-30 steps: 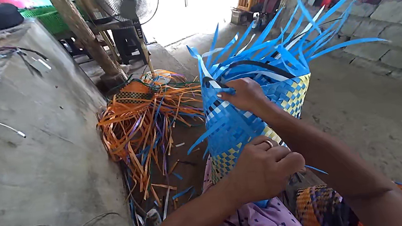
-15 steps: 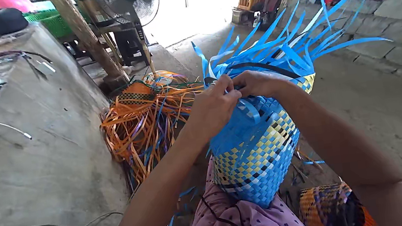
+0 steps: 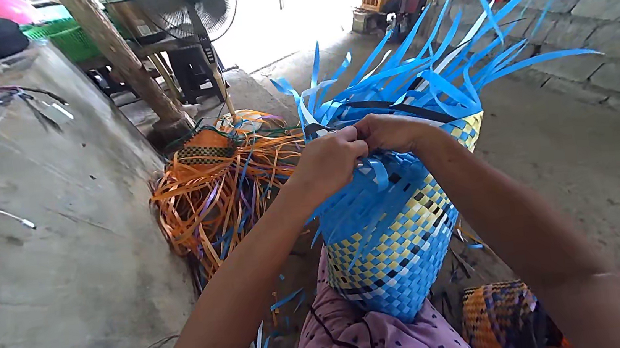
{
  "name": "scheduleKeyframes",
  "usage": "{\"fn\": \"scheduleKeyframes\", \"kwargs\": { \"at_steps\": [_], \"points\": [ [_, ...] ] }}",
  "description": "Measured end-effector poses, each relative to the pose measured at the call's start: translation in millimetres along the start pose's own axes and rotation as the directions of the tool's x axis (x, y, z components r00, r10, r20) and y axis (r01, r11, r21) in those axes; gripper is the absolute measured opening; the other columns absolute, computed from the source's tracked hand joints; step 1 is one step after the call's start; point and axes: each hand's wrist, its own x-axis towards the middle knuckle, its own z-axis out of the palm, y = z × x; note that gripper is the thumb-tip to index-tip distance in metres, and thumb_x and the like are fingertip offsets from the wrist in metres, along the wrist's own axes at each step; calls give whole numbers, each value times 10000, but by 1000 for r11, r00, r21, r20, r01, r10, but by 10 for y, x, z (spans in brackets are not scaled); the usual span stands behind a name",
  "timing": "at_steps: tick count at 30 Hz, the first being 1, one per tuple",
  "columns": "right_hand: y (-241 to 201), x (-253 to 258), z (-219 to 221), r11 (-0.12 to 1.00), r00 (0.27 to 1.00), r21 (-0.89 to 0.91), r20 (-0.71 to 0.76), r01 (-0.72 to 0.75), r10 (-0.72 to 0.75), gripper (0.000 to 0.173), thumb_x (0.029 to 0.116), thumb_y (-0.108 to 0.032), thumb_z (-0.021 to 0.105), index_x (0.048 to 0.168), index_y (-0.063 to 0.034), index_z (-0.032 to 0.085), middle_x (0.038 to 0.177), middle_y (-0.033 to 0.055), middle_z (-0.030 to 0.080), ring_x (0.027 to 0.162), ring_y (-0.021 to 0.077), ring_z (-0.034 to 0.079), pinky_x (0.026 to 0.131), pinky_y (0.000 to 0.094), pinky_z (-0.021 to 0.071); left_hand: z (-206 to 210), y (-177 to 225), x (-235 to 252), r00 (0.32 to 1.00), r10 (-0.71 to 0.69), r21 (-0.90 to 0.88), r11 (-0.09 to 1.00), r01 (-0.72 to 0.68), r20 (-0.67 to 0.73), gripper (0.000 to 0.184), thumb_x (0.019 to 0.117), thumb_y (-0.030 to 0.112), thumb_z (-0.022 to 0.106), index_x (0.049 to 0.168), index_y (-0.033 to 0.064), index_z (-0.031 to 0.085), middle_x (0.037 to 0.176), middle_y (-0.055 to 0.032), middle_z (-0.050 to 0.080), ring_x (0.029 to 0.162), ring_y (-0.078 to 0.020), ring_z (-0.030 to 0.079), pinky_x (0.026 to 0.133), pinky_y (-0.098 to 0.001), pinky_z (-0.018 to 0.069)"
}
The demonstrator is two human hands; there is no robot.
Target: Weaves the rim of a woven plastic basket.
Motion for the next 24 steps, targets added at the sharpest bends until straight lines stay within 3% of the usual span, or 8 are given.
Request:
{"fn": "scheduleKeyframes", "kwargs": {
  "at_steps": [2, 6, 10, 12, 14, 17, 20, 24],
  "points": [
    [8, 4, 12, 1000, 1000, 15, -2, 7, -7, 157, 930, 101, 579, 1020, 2, 662, 858, -7, 682, 776, 14, 646, 758, 207, 554, 2, 25, -9, 1000, -5, -2, 1000, 5, -5, 84, 942, 95, 705, 977, 33, 749, 1036, -151, 654, 922, -315, 674, 772, -467, 576],
    [-44, 12, 91, 999, 1000, 32, -19, 21, -21, 157, 966, 51, 555, 906, -62, 646, 752, -43, 654, 690, 0, 625, 668, 189, 536, 31, 47, 22, 990, 8, -27, 1000, -12, -143, 101, 955, 117, 683, 941, 27, 727, 957, -140, 653, 866, -302, 678, 725, -456, 570],
    [17, 1, 51, 1000, 1000, -28, 19, -9, 9, 174, 978, 53, 572, 1124, 32, 663, 932, 39, 688, 822, 31, 642, 794, 217, 544, 132, -34, -117, 994, -46, -21, 999, 44, -99, 81, 952, 82, 683, 939, 22, 734, 960, -144, 672, 877, -309, 687, 749, -470, 578],
    [163, 22, -8, 998, 1000, -66, 8, 5, -4, 156, 986, 14, 585, 1117, 27, 669, 938, 44, 692, 821, 31, 646, 783, 219, 546, 155, -50, -263, 987, -120, -14, 993, 119, -104, 111, 951, 99, 695, 1038, 42, 734, 967, -131, 683, 876, -298, 696, 754, -474, 588],
    [289, 33, -57, 998, 1000, -67, 3, -7, 7, 125, 1001, -16, 582, 1095, 12, 658, 924, 32, 677, 815, 28, 642, 777, 218, 546, 178, -35, -393, 961, -270, -27, 963, 269, -58, 227, 950, 231, 731, 1052, 30, 702, 902, -130, 701, 817, -310, 704, 733, -515, 585],
    [251, 24, -7, 996, 1000, -86, 4, -12, 13, 138, 1012, -23, 567, 1112, 15, 655, 947, 40, 678, 839, 30, 641, 801, 225, 544, 285, 3, -444, 911, -412, -46, 910, 412, 12, 463, 942, 466, 703, 916, 4, 696, 744, -148, 666, 732, -343, 684, 684, -556, 541],
    [195, 13, 41, 988, 1000, -152, -14, 9, -11, 150, 1014, -18, 566, 1129, 24, 652, 974, 62, 675, 856, 40, 635, 817, 237, 538, 473, -86, -533, 929, -362, -202, 918, 341, -73, 429, 977, 379, 670, 769, 4, 645, 625, -103, 562, 607, -276, 596, 595, -486, 494],
    [307, -121, -78, 991, 999, -136, -36, -7, 2, 225, 1056, -114, 527, 1220, 8, 622, 1005, 72, 671, 868, 59, 635, 815, 263, 540, 614, -347, -1013, 898, -395, -374, 817, 439, 192, 432, 1047, 336, 548, 874, -47, 647, 716, -119, 566, 688, -246, 562, 679, -464, 481]
  ]
}}
